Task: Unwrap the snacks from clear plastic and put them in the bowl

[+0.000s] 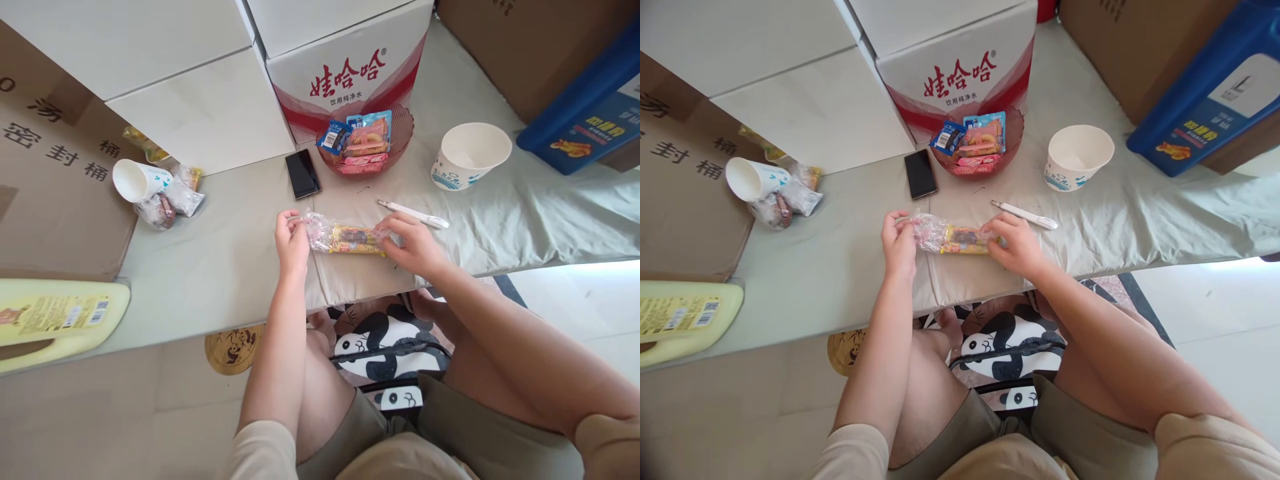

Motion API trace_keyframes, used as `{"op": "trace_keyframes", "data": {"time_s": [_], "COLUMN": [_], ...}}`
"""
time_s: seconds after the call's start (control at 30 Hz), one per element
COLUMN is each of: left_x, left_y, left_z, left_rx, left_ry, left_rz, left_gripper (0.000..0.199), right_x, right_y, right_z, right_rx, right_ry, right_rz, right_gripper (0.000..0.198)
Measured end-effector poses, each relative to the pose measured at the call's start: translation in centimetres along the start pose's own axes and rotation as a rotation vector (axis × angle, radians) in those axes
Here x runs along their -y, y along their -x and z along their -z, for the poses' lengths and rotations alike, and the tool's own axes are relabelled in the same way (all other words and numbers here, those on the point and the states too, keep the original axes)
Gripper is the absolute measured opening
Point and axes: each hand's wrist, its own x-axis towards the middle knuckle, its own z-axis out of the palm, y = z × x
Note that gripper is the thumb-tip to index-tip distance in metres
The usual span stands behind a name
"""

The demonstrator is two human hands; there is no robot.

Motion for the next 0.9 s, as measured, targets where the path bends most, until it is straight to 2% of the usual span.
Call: {"op": "trace_keyframes", "data": {"time_s": [0.07,0.17,0.2,0.27,0.37,0.43,0.53,0.63,0.7,0.8,0.9], "left_x": [0.3,0.8,0.8,0.9,0.7,0.4,-0.2,-1.0,-1.6,-2.0,-1.9], "left_y": [-0.6,-1.4,-1.6,-1.7,-1.2,-0.7,0.3,1.5,2.6,4.2,5.1], "left_z": [0.7,1.4,1.5,1.6,1.6,1.7,2.0,2.8,3.6,4.9,5.9], "left_rx": [-0.043,-0.119,-0.132,-0.078,0.152,0.246,0.23,0.196,0.214,0.294,0.458], "left_ry": [-0.053,-0.099,-0.103,-0.135,-0.352,-0.534,-0.651,-0.612,-0.57,-0.577,-0.601], "left_rz": [-0.011,-0.057,-0.079,-0.12,-0.208,-0.263,-0.339,-0.452,-0.508,-0.511,-0.369], "left_gripper": [0.024,0.017,0.013,0.019,0.025,0.02,0.003,0.007,0.008,0.008,0.007], "right_x": [-0.4,-0.6,-0.5,-0.2,0.4,0.7,1.4,2.5,3.2,3.8,3.7], "right_y": [-0.1,0.1,0.1,0.1,0.0,-0.1,0.1,0.7,1.3,2.1,2.5], "right_z": [0.9,2.0,2.2,2.3,2.0,1.7,1.9,2.8,3.5,4.3,4.2], "right_rx": [-0.096,-0.267,-0.302,-0.299,-0.147,-0.051,-0.029,-0.08,-0.061,0.142,0.428], "right_ry": [-0.007,0.053,0.061,0.07,0.148,0.214,0.291,0.337,0.304,0.203,0.159], "right_rz": [-0.078,-0.288,-0.34,-0.369,-0.295,-0.243,-0.149,-0.031,0.03,0.1,0.047], "right_gripper": [0.011,0.019,0.024,0.031,0.042,0.05,0.027,0.025,0.022,0.022,0.031]}}
